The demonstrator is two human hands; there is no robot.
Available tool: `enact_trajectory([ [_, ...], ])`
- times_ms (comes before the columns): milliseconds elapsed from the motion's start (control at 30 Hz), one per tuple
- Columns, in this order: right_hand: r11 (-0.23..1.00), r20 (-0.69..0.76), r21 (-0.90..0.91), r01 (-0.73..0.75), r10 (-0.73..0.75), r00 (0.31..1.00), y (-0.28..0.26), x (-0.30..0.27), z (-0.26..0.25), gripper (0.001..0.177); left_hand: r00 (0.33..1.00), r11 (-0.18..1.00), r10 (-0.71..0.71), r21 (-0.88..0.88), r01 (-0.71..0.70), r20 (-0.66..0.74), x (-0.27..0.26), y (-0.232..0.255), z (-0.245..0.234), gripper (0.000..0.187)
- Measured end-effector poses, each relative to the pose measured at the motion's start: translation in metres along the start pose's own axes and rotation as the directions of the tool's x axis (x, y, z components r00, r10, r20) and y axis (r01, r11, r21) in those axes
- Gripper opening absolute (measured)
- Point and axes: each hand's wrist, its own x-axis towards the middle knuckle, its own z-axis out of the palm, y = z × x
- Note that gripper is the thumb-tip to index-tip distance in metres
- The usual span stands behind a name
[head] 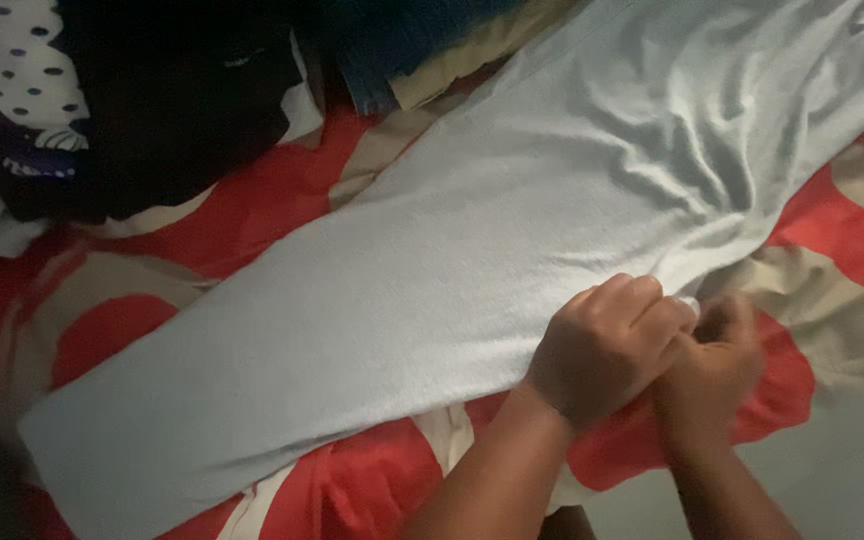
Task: The person picks up several garments from a bed and folds them by hand into rectangular stacks.
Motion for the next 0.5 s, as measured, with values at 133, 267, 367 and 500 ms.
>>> enact_trajectory([
  [133, 0.977, 0.134, -0.182, 0.116, -0.092, 0.987, 0.054, 0.01, 0.032, 0.023, 0.995, 0.991, 0.072, 0.11, -0.079, 0.066, -0.007, -0.004, 0.009, 0.01],
  [267, 0.965, 0.161, -0.258, 0.048, -0.006, 0.987, 0.084, 0.026, 0.046, 0.023, 0.985, 0.99, 0.108, 0.075, -0.119, 0.135, -0.014, -0.005, 0.018, 0.008],
  [367, 0.991, 0.284, -0.115, -0.065, 0.095, 0.954, 0.082, 0.036, 0.037, 0.025, 0.962, 0.989, 0.128, 0.035, -0.14, 0.241, -0.007, -0.009, 0.022, 0.011],
  [500, 0.634, 0.554, 0.271, -0.725, 0.513, 0.655, 0.051, 0.035, -0.002, 0.035, 0.965, 0.999, 0.037, -0.013, -0.034, 0.26, -0.015, -0.005, 0.018, 0.037],
])
